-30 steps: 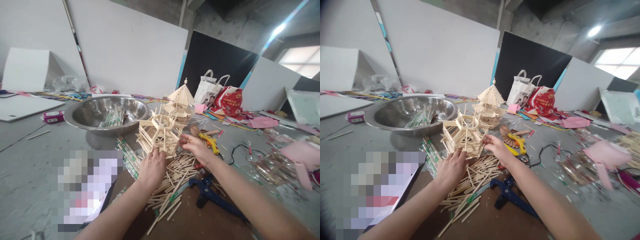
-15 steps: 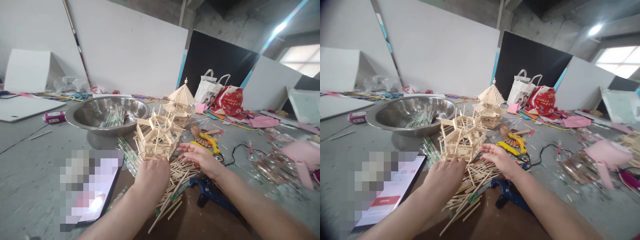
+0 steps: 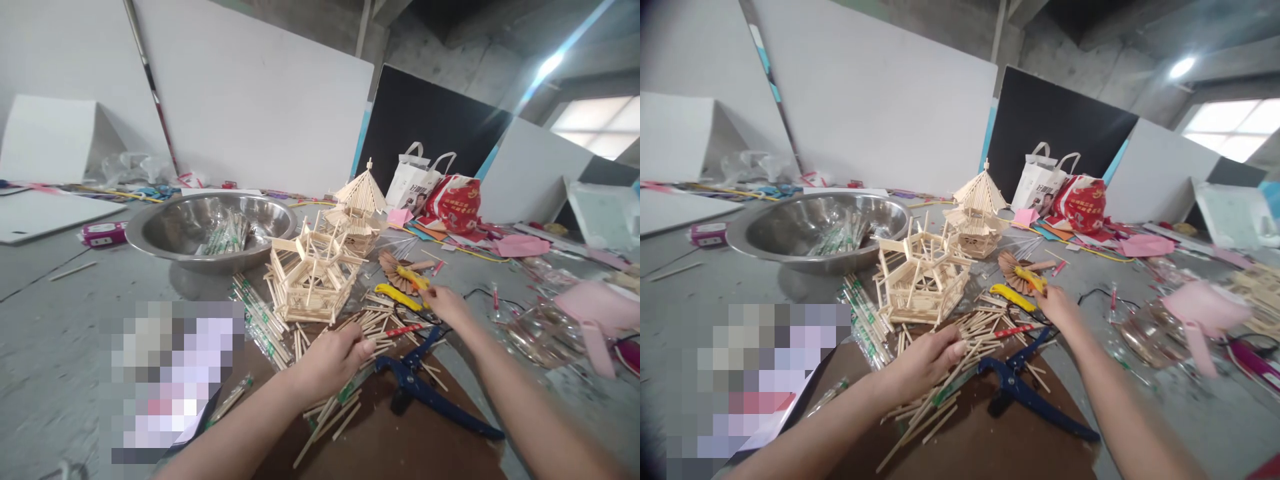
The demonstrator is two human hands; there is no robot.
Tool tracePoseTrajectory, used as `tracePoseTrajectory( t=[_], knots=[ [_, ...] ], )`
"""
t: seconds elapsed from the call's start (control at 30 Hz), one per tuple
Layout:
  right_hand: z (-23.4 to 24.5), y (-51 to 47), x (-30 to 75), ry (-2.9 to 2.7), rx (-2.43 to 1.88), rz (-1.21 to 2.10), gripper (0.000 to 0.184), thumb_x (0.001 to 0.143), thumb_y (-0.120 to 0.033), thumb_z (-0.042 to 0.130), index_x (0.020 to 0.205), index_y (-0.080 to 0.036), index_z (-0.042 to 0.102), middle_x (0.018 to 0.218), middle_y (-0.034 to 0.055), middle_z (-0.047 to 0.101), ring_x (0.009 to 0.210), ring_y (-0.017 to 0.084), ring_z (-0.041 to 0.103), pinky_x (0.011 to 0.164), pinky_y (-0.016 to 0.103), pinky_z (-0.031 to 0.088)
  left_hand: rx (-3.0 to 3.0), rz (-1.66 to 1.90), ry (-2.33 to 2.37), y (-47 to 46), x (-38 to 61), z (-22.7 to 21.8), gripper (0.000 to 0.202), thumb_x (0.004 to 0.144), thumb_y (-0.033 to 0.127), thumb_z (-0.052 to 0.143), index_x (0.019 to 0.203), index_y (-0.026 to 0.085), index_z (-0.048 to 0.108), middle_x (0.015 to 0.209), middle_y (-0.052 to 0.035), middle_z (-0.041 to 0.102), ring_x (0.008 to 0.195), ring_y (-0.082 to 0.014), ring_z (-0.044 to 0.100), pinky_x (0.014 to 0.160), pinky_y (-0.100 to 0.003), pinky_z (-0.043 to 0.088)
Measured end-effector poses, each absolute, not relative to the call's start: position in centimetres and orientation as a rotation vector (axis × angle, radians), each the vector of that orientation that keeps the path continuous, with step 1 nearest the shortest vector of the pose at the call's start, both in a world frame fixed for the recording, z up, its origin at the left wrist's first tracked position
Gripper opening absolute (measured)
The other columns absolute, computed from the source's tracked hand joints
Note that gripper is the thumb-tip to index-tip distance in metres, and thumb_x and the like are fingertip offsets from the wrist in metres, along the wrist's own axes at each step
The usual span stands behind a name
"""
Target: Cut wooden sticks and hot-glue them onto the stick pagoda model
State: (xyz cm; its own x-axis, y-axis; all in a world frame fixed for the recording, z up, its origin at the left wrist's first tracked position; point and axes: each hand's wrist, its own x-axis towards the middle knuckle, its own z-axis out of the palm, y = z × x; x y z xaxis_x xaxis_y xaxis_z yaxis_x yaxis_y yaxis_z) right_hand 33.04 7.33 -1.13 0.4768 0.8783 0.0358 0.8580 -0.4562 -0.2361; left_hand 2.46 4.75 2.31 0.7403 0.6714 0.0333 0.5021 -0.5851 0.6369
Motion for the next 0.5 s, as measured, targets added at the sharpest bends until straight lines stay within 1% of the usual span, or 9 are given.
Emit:
tracePoseTrajectory(
  t=[0.1, 0.17, 0.2, 0.27, 0.33, 0.4, 0.5],
  knots=[
    [-2.1, 8.5, 33.9, -1.394, -2.509, 0.191, 0.037, 0.069, -0.044, 0.045, 0.084, -0.013, 0.059, 0.085, 0.0145, 0.061, 0.085, 0.029, 0.055, 0.068, 0.034, 0.037, 2.198, 0.439, 0.842, 5.4, 2.2, 1.7, 0.036, 0.082, 0.044, 0.015, 0.074, 0.019, 0.04, 0.061, 0.003, 0.042, 0.058, -0.0095, 0.041, 0.055, -0.02, 0.035],
    [-2.7, 9.5, 34.5, -1.339, -2.488, 0.264, 0.034, 0.067, -0.042, 0.049, 0.082, -0.013, 0.058, 0.078, 0.0114, 0.061, 0.08, 0.026, 0.056, 0.064, 0.032, 0.038, 2.155, 0.466, 0.856, 5.6, 2.2, 1.4, 0.035, 0.082, 0.043, 0.017, 0.073, 0.019, 0.039, 0.06, 0.0036, 0.041, 0.058, -0.0092, 0.04, 0.055, -0.02, 0.034],
    [-2.9, 10.0, 34.7, -1.312, -2.468, 0.314, 0.031, 0.066, -0.041, 0.051, 0.078, -0.014, 0.058, 0.071, 0.0088, 0.06, 0.075, 0.024, 0.056, 0.062, 0.03, 0.038, 2.147, 0.476, 0.86, 5.6, 2.2, 1.2, 0.034, 0.082, 0.043, 0.018, 0.073, 0.019, 0.04, 0.06, 0.0036, 0.04, 0.058, -0.0091, 0.039, 0.055, -0.019, 0.034],
    [-3.2, 10.6, 35.1, -1.255, -2.41, 0.429, 0.023, 0.064, -0.037, 0.055, 0.066, -0.014, 0.057, 0.056, 0.0034, 0.056, 0.063, 0.019, 0.055, 0.054, 0.026, 0.038, 2.151, 0.504, 0.864, 5.6, 2.3, 0.8, 0.033, 0.083, 0.041, 0.019, 0.072, 0.019, 0.04, 0.061, 0.0034, 0.042, 0.058, -0.009, 0.04, 0.056, -0.019, 0.034],
    [-3.2, 10.7, 35.2, -1.19, -2.325, 0.556, 0.019, 0.062, -0.033, 0.058, 0.057, -0.014, 0.054, 0.045, -0.0008, 0.049, 0.052, 0.014, 0.051, 0.047, 0.023, 0.036, 2.17, 0.517, 0.863, 5.4, 2.5, 0.5, 0.031, 0.083, 0.039, 0.021, 0.072, 0.019, 0.043, 0.061, 0.0028, 0.044, 0.058, -0.0092, 0.041, 0.056, -0.019, 0.034],
    [-3.0, 10.4, 35.0, -1.109, -2.213, 0.683, 0.018, 0.063, -0.029, 0.058, 0.056, -0.014, 0.052, 0.042, -0.0031, 0.046, 0.043, 0.011, 0.047, 0.042, 0.021, 0.035, 2.192, 0.529, 0.869, 5.2, 2.6, 0.3, 0.03, 0.082, 0.037, 0.024, 0.073, 0.019, 0.046, 0.062, 0.002, 0.047, 0.058, -0.0095, 0.042, 0.056, -0.019, 0.034],
    [-2.0, 9.3, 34.3, -0.972, -2.018, 0.836, 0.016, 0.061, -0.028, 0.059, 0.061, -0.015, 0.05, 0.042, -0.0049, 0.046, 0.037, 0.008, 0.043, 0.038, 0.02, 0.036, 2.217, 0.553, 0.85, 5.0, 2.7, 0.2, 0.029, 0.082, 0.035, 0.027, 0.074, 0.019, 0.05, 0.065, 0.0009, 0.052, 0.059, -0.0093, 0.045, 0.056, -0.018, 0.034]
  ],
)
